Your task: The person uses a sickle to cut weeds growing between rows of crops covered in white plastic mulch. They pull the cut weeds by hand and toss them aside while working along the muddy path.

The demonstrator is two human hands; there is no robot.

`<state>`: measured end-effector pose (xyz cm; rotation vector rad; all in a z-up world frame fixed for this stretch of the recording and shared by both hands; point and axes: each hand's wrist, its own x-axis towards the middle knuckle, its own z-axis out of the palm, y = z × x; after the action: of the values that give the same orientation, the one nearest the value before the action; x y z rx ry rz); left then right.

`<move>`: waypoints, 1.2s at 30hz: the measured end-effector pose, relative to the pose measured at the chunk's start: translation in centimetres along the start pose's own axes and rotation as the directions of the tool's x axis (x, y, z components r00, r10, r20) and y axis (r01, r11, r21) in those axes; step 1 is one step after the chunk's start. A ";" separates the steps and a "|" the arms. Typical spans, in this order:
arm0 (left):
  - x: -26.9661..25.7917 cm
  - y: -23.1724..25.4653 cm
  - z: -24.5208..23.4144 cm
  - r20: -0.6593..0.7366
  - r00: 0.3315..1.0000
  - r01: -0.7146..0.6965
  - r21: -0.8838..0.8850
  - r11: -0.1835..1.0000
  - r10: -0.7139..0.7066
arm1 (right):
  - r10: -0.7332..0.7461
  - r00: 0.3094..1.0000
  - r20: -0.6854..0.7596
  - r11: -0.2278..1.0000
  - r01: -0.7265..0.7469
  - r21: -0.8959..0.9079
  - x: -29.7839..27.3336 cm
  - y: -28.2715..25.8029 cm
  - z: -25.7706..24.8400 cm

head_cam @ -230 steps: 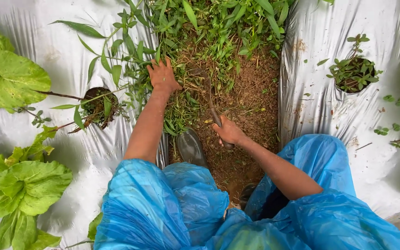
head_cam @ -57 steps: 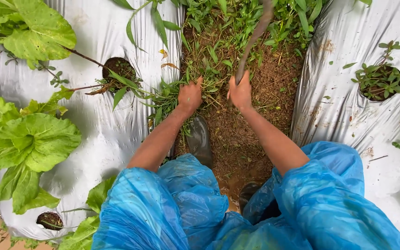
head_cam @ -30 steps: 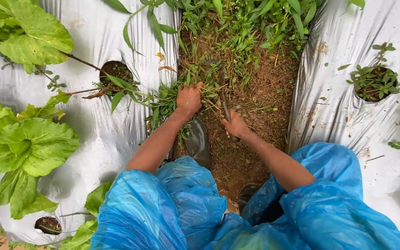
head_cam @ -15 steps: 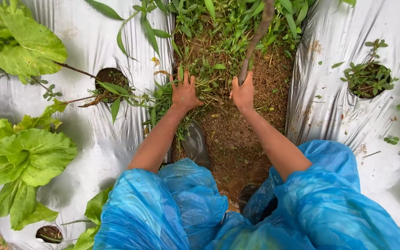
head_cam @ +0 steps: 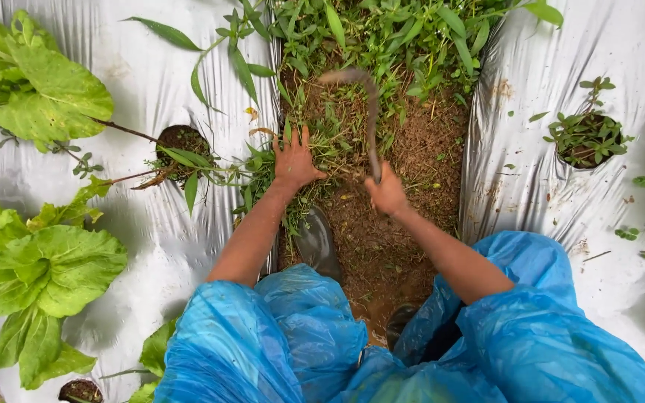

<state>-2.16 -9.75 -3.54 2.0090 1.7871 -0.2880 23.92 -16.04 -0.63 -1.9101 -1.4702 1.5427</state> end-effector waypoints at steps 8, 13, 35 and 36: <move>0.5 -0.9 0.6 -0.030 0.999 -0.027 0.010 1.000 0.027 | -0.119 0.991 0.057 0.988 0.113 0.105 -0.4 0.0 1.4; -0.8 -0.1 -2.1 -0.001 0.993 -0.119 0.031 0.992 0.119 | 0.098 0.890 0.444 0.992 -0.121 0.024 -5.0 5.5 3.0; -3.4 2.2 -1.1 0.097 0.974 -0.212 0.078 0.974 0.205 | 0.111 0.828 0.550 0.980 -0.184 0.080 -10.1 7.6 1.1; -3.8 2.7 -0.5 0.142 0.961 -0.252 0.091 0.963 0.238 | 0.179 0.773 0.609 0.967 -0.251 0.034 -11.4 8.1 0.1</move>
<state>-0.14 -13.09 -0.98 2.2064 1.4529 -0.4350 29.07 -28.97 -0.11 -1.6340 -1.3550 2.4604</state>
